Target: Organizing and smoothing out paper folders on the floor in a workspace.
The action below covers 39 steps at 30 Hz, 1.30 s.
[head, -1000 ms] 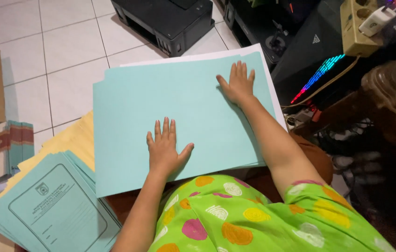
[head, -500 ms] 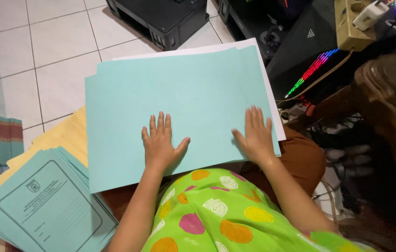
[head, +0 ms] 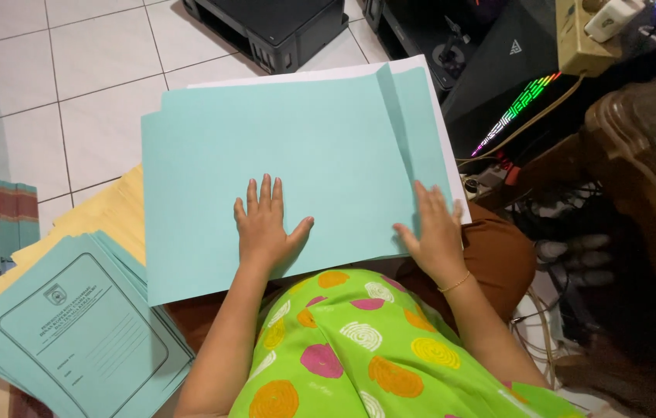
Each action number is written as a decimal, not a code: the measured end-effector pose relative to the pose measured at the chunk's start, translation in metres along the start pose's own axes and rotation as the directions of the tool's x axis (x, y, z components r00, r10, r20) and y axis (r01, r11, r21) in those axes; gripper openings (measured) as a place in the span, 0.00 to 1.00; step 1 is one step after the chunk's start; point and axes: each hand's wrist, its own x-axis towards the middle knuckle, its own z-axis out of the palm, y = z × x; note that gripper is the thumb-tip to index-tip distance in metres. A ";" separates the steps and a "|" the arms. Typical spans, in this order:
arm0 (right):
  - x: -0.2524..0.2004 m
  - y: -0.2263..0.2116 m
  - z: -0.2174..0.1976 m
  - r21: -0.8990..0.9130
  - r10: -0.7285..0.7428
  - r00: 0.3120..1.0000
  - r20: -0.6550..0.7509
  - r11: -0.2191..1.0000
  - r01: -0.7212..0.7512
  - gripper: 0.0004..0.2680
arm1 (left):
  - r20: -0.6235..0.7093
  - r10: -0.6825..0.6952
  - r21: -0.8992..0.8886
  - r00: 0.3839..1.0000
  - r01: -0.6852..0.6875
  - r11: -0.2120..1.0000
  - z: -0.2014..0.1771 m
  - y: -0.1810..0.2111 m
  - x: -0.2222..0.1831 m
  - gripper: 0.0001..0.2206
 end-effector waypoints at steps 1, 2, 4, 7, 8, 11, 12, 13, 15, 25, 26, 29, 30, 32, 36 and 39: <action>0.002 -0.002 0.004 0.001 -0.003 1.000 0.002 1.000 0.003 0.31 | 0.000 -0.004 0.000 1.000 0.004 1.000 -0.001 0.000 0.000 0.43; 0.004 -0.004 0.008 0.069 -0.019 0.992 0.124 0.998 0.010 0.33 | 0.002 -0.002 -0.010 1.000 0.002 1.000 -0.001 0.000 0.000 0.43; 0.014 -0.007 0.018 0.138 -0.044 0.969 0.244 0.990 0.011 0.36 | 0.003 -0.002 -0.018 1.000 0.002 1.000 -0.002 0.001 -0.001 0.43; 0.053 -0.013 0.031 -0.038 -0.061 0.947 0.315 0.996 0.077 0.33 | 0.003 0.000 -0.027 1.000 0.001 1.000 -0.004 0.001 0.000 0.43; 0.075 -0.014 0.035 -0.036 -0.043 0.955 0.293 0.998 0.056 0.32 | 0.007 -0.003 -0.021 1.000 0.004 1.000 -0.003 0.000 0.000 0.43; 0.155 -0.004 0.058 -0.040 -0.029 0.971 0.239 0.998 0.040 0.32 | 0.016 -0.004 -0.009 1.000 0.004 1.000 0.001 -0.002 0.003 0.43; 0.186 0.000 0.067 -0.047 -0.035 0.979 0.202 0.998 0.046 0.33 | 0.017 0.000 -0.002 1.000 0.000 1.000 0.001 -0.003 0.004 0.43; 0.212 0.004 0.073 -0.044 -0.040 0.979 0.199 0.998 0.049 0.33 | 0.013 -0.001 0.001 1.000 0.001 1.000 0.000 -0.003 0.005 0.43; 0.263 0.011 0.085 -0.104 -0.042 0.982 0.184 0.993 0.062 0.35 | 0.025 -0.009 -0.003 1.000 0.009 1.000 -0.002 -0.001 0.004 0.43; 0.143 -0.012 0.046 -0.065 0.001 0.989 0.151 0.998 0.009 0.34 | 0.039 -0.077 -0.021 0.996 0.078 0.997 0.005 0.002 0.010 0.43; 0.112 -0.016 0.037 -0.037 0.026 0.983 0.180 0.999 -0.019 0.34 | 0.040 -0.078 -0.023 0.996 0.079 0.997 0.007 0.001 0.011 0.43; 0.054 -0.012 0.028 -0.038 0.045 0.977 0.208 0.999 -0.038 0.34 | 0.049 -0.104 -0.014 0.993 0.105 0.994 0.013 0.006 0.020 0.44; 0.039 -0.008 0.029 -0.066 0.045 0.977 0.209 0.997 -0.032 0.35 | 0.063 -0.128 -0.004 0.990 0.128 0.992 0.016 0.008 0.023 0.44; 0.039 -0.001 0.037 -0.065 0.040 0.981 0.191 0.998 -0.028 0.35 | 0.031 -0.135 -0.010 0.990 0.135 0.991 0.019 0.014 0.047 0.44; 0.039 0.002 0.040 -0.062 0.027 0.986 0.164 0.998 -0.017 0.34 | -0.067 -0.152 -0.022 0.986 0.151 0.988 0.027 0.019 0.128 0.45; 0.038 0.000 0.040 -0.070 0.038 0.987 0.155 0.997 -0.028 0.34 | -0.107 -0.144 0.012 0.984 0.146 0.989 0.025 0.004 0.199 0.44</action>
